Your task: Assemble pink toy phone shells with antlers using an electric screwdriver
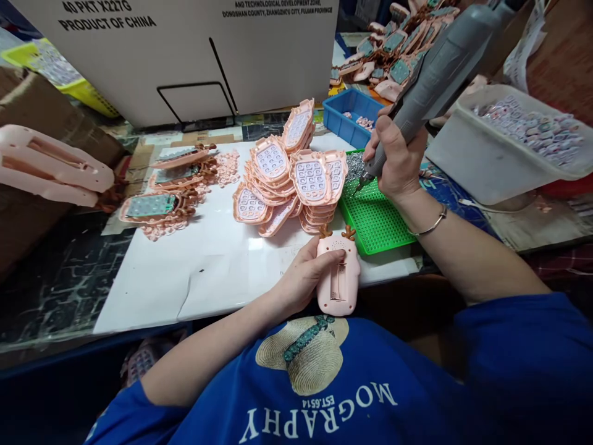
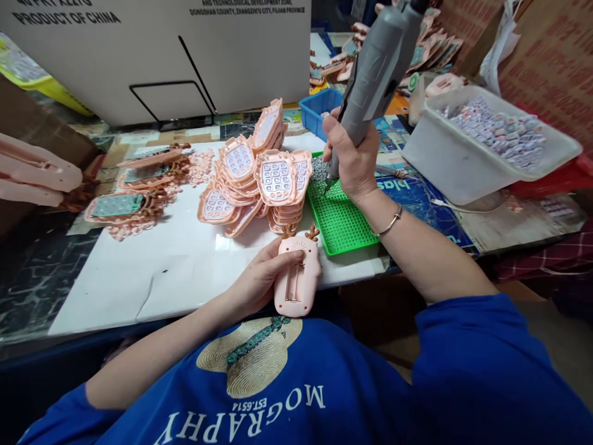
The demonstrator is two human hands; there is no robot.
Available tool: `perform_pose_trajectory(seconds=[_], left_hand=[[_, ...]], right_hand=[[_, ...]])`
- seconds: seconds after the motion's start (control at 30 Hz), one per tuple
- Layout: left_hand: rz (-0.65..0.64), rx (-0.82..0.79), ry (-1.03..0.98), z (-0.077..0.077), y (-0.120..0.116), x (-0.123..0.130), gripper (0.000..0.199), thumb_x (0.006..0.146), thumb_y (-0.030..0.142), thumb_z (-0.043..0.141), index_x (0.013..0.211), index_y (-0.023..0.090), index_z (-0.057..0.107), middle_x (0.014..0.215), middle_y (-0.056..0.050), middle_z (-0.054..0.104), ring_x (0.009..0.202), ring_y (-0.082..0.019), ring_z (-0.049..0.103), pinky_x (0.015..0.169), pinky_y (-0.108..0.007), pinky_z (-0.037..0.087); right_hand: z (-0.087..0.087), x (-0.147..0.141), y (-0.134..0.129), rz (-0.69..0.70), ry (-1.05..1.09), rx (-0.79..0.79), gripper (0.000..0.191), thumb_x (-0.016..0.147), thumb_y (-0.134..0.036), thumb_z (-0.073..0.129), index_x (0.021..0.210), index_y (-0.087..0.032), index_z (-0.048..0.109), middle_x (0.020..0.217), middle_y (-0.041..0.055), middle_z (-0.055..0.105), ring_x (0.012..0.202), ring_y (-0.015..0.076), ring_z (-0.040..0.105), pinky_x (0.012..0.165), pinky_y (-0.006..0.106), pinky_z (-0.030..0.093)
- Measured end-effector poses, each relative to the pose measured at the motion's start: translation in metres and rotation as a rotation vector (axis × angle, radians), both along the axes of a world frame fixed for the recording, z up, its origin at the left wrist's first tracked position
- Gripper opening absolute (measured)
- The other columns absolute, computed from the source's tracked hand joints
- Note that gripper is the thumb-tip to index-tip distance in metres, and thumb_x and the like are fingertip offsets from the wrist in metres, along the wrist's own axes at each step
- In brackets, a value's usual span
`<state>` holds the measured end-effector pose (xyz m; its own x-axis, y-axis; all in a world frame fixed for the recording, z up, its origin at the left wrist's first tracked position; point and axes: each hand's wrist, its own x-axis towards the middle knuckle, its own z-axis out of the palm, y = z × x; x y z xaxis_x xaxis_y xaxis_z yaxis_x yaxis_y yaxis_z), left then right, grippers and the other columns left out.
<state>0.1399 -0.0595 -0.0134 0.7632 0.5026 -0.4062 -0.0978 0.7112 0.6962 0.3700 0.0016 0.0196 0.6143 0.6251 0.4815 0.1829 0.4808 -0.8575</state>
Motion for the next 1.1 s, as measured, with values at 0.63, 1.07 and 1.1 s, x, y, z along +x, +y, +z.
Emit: perform_pose_trajectory(seconds=[0.63,1.07,1.1], left_hand=[[0.0,-0.013,-0.059,-0.002,0.002,-0.004,0.048,0.066,0.018,0.08,0.111,0.019,0.061,0.097,-0.003,0.07,0.08,-0.016,0.065,0.077,-0.03,0.053],[-0.015,0.026,-0.072,-0.005,0.001,-0.002,0.045,0.071,0.023,0.08,0.111,0.017,0.059,0.099,-0.005,0.07,0.081,-0.017,0.065,0.078,-0.032,0.052],[-0.016,0.04,-0.078,-0.007,0.001,-0.002,0.045,0.072,0.023,0.079,0.112,0.017,0.059,0.101,-0.006,0.07,0.083,-0.017,0.065,0.08,-0.032,0.052]], right_hand=[[-0.007,-0.001,-0.001,0.032,-0.055,0.072,0.034,0.073,-0.057,0.077,0.084,-0.03,0.059,0.061,-0.0072,0.051,0.046,0.0127,0.042,0.048,0.032,0.033],[0.06,-0.064,-0.064,0.183,-0.004,0.151,0.02,0.077,-0.05,0.078,0.086,-0.034,0.07,0.061,-0.0029,0.048,0.048,0.015,0.045,0.045,0.033,0.033],[0.062,-0.073,-0.071,0.239,0.005,0.149,0.022,0.076,-0.051,0.079,0.087,-0.033,0.07,0.061,-0.0031,0.047,0.047,0.0148,0.044,0.044,0.033,0.033]])
